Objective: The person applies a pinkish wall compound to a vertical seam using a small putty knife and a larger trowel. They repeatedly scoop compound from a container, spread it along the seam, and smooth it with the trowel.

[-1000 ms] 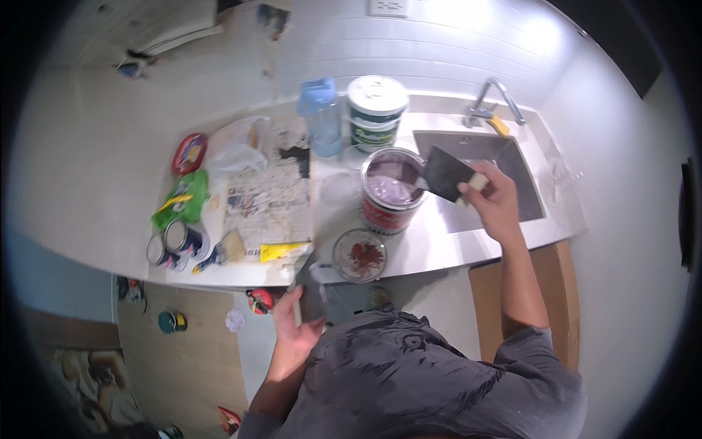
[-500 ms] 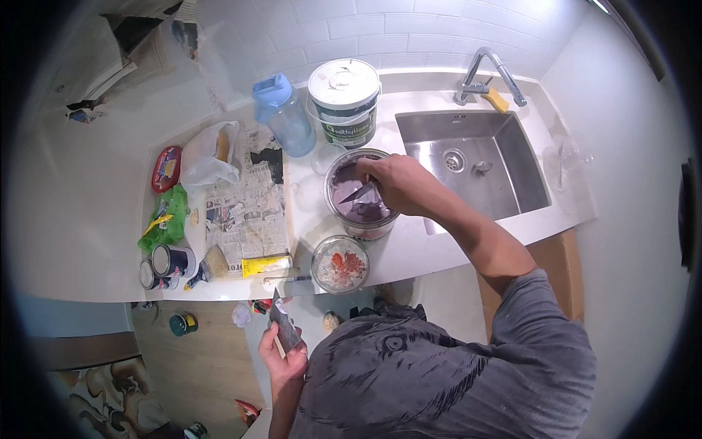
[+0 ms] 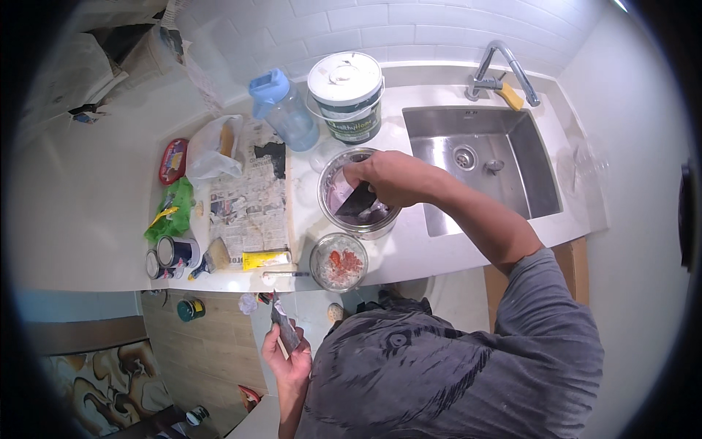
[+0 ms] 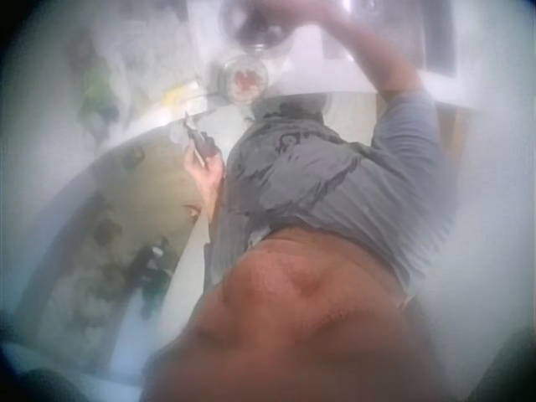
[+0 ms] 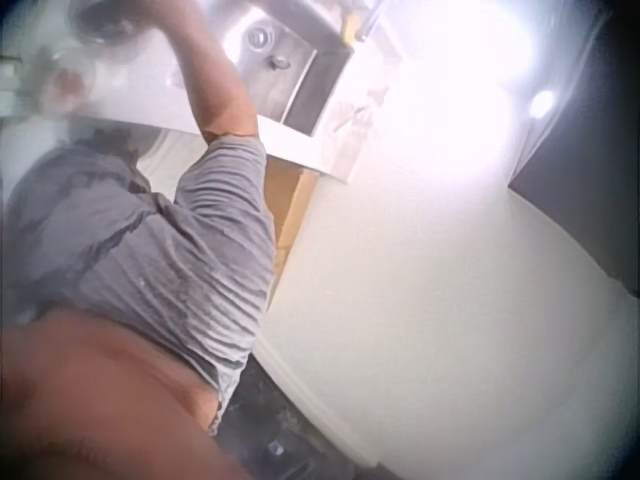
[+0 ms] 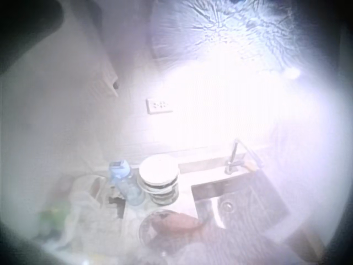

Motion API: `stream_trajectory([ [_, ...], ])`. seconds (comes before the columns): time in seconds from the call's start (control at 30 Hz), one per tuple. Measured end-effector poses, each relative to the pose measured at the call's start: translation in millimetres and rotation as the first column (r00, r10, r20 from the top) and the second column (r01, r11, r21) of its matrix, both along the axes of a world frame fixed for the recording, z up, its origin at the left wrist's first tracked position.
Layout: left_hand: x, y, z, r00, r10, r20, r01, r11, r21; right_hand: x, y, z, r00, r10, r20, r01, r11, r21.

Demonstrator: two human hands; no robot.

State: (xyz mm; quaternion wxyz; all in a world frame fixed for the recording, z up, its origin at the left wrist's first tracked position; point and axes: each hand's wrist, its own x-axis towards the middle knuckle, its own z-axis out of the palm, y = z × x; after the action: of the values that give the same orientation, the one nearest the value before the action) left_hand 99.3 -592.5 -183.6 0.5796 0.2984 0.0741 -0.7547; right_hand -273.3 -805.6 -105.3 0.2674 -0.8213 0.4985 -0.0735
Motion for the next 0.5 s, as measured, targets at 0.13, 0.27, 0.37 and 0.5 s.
stream_trajectory([
  [0.13,-12,-10,9,0.998,-0.044,-0.044,0.039,0.993,-0.115,-10,4,23,0.990,-0.050,0.130,0.057,0.997,-0.051],
  [0.27,-32,-39,19,0.960,-0.067,0.270,0.088,0.994,-0.064,-25,15,54,0.972,-0.097,0.214,0.120,0.988,-0.098],
  [0.37,-63,-67,23,0.860,-0.014,0.510,0.118,0.978,-0.172,-32,29,80,0.948,-0.089,0.305,0.140,0.979,-0.150],
  [0.5,-98,-107,39,0.968,-0.124,0.219,0.151,0.982,-0.111,-30,53,112,0.920,-0.085,0.382,0.216,0.924,-0.316],
])
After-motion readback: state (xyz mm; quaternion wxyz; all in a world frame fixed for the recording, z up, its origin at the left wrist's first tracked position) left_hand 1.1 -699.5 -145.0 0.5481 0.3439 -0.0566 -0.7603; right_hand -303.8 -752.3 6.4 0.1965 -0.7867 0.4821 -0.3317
